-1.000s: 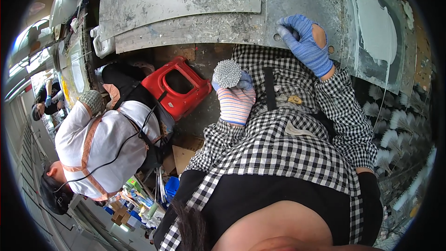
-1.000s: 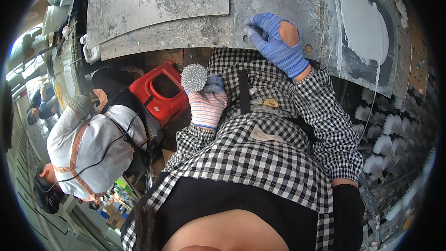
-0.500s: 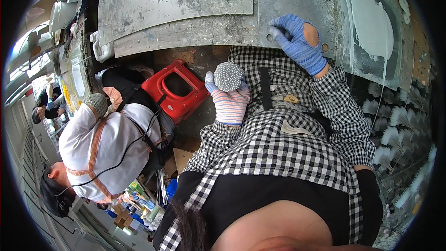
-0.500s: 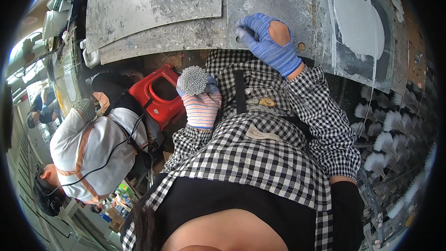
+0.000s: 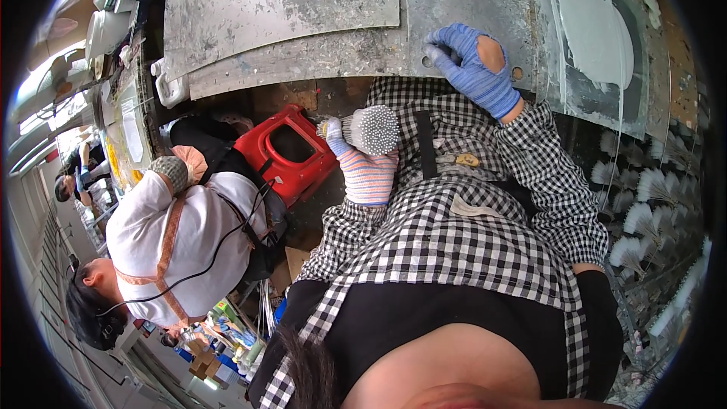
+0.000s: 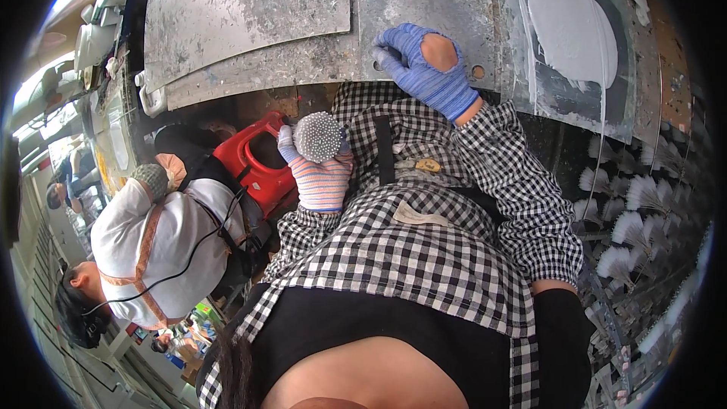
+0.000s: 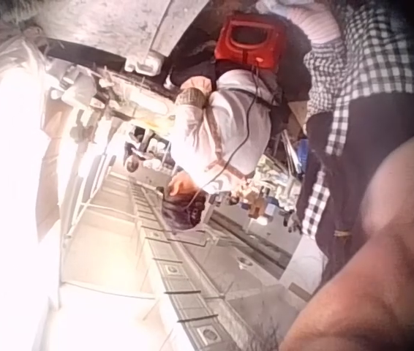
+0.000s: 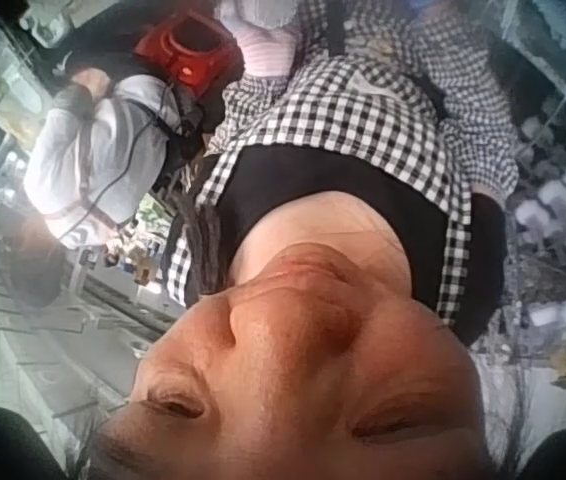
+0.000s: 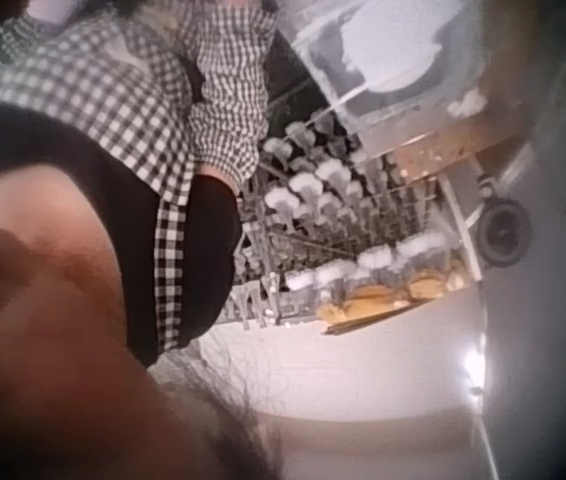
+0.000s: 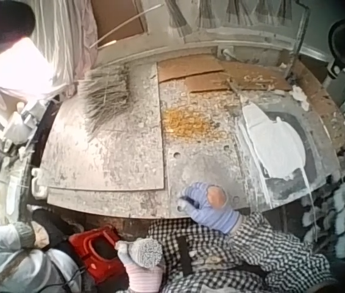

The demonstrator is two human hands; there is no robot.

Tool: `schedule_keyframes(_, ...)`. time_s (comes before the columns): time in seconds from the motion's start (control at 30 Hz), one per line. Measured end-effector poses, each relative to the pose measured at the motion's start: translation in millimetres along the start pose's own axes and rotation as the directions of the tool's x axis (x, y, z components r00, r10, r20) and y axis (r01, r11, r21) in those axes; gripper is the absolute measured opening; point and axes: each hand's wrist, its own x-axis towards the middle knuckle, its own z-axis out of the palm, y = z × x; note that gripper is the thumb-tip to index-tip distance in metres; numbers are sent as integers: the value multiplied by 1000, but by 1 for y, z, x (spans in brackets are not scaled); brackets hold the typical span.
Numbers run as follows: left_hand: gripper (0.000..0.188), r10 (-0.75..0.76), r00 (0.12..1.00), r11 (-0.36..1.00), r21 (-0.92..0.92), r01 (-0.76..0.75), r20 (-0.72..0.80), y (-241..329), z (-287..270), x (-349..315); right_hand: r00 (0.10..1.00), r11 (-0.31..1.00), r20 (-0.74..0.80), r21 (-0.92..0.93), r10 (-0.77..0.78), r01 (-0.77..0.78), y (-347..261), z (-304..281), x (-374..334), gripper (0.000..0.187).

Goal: The person is assembling large bundles of bristles and applying rubber bands as part of a brush manufacturing process.

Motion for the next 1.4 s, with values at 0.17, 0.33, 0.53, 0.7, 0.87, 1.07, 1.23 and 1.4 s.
schedule_keyframes(0.17,43,-3,939,976,205,-71,343,5,8,5,978,974,-9,91,210,-208,-8,-15,14,25)
schedule_keyframes(0.33,58,-34,777,669,592,-449,628,22,93,-9,960,954,57,138,-274,265,-73,-74,69,54)
schedule_keyframes(0.53,39,-529,408,402,642,-652,745,16,164,11,823,872,291,119,-488,475,-99,-110,114,61)
schedule_keyframes(0.7,27,-179,261,501,316,-805,949,-14,186,49,888,892,135,-43,-440,449,-112,-134,121,47)
schedule_keyframes(0.87,35,-291,229,286,313,-906,929,-8,236,24,801,794,-67,-206,-594,572,-111,-144,127,34)
schedule_keyframes(1.07,48,-746,93,318,475,-821,660,11,286,15,841,778,205,534,-500,332,-109,-186,126,48)
schedule_keyframes(1.23,37,-646,210,446,585,-677,734,0,275,39,980,888,-62,415,-190,198,-102,-190,98,46)
schedule_keyframes(1.4,36,-553,303,582,620,-526,776,2,266,63,979,974,-125,142,-161,179,-69,-165,60,26)
